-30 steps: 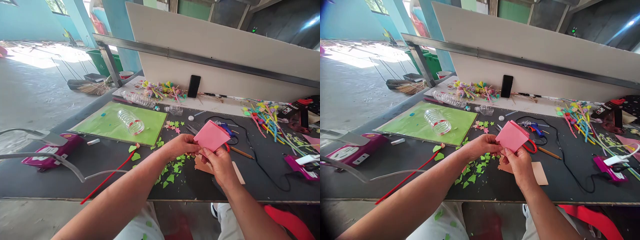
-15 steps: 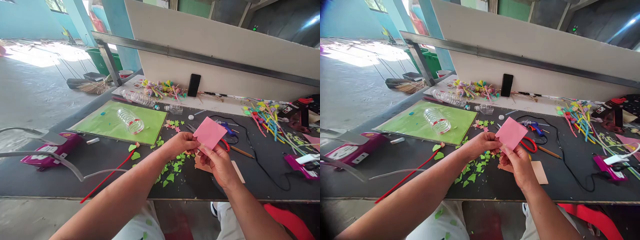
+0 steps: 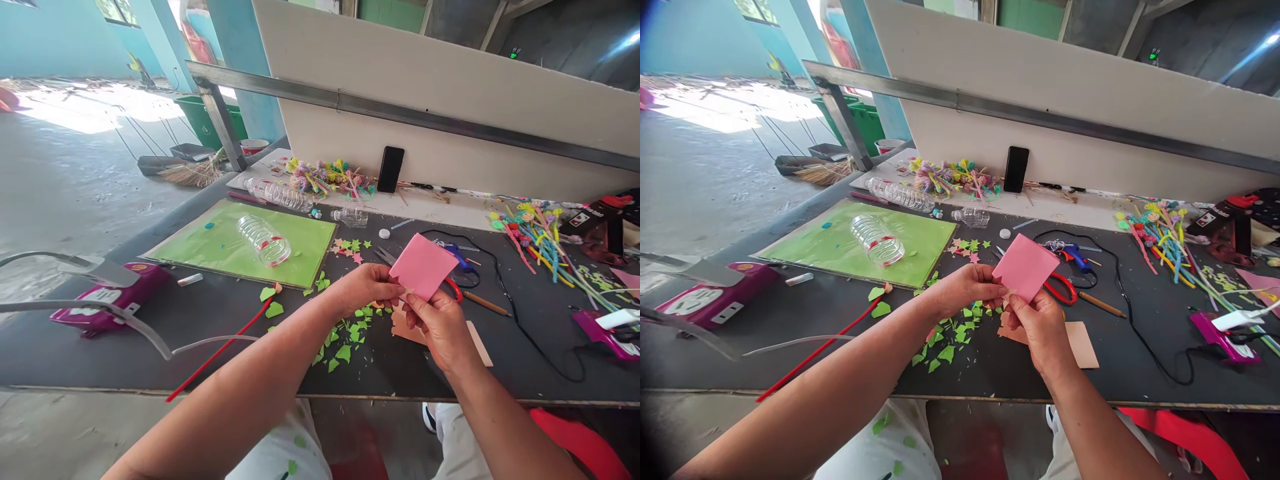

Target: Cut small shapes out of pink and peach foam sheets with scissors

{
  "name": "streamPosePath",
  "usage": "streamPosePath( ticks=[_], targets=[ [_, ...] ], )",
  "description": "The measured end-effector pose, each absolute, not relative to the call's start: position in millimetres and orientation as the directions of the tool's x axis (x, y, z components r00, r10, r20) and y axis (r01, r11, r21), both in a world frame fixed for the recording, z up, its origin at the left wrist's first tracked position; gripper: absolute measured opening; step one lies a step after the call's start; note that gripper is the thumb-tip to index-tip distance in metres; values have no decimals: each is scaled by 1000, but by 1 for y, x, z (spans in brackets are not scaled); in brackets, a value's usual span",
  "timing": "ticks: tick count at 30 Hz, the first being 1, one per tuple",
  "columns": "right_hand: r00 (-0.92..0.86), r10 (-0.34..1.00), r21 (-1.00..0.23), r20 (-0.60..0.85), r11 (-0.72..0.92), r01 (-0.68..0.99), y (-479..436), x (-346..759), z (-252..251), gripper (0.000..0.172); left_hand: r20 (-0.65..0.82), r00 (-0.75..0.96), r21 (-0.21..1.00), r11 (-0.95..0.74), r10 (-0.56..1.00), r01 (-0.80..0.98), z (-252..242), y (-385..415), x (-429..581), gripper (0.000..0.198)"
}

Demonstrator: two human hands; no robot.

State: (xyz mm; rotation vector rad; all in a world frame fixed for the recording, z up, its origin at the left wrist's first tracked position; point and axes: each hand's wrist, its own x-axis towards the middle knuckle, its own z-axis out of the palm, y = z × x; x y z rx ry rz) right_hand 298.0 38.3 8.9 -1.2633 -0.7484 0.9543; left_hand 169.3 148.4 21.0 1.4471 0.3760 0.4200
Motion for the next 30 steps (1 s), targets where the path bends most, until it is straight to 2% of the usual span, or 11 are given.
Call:
streamPosePath(
  ticks=[3,6,10,14,18,22,25,30],
  targets=[
    [442,896,-981,-42,47,-190,37,302,13,14,48,797,995,44,603,-93,33,155,160,32],
    [450,892,-976,-44,56,-208,35,306,13,11,132,635,971,30,761,-237,45,163,148,35],
    [430,901,-974,-58,43,-222,35,306,11,13,181,539,917,57,822,-395,50,169,140,35],
    [419,906,-975,-49,47,-216,34,305,11,10,135,614,916,139,778,-377,44,167,146,35],
    [424,906,-978,-18,72,-195,33,306,14,11,34,738,958,190,674,-217,35,162,155,37],
    [440,898,-985,11,87,-152,33,306,17,14,-10,847,983,160,532,-89,28,159,160,34],
    [455,891,-990,19,80,-114,33,305,18,15,-9,894,987,149,449,-65,24,156,162,31],
    [474,880,-996,16,55,-68,32,302,17,17,-9,907,980,182,422,-75,21,152,166,27]
  ],
)
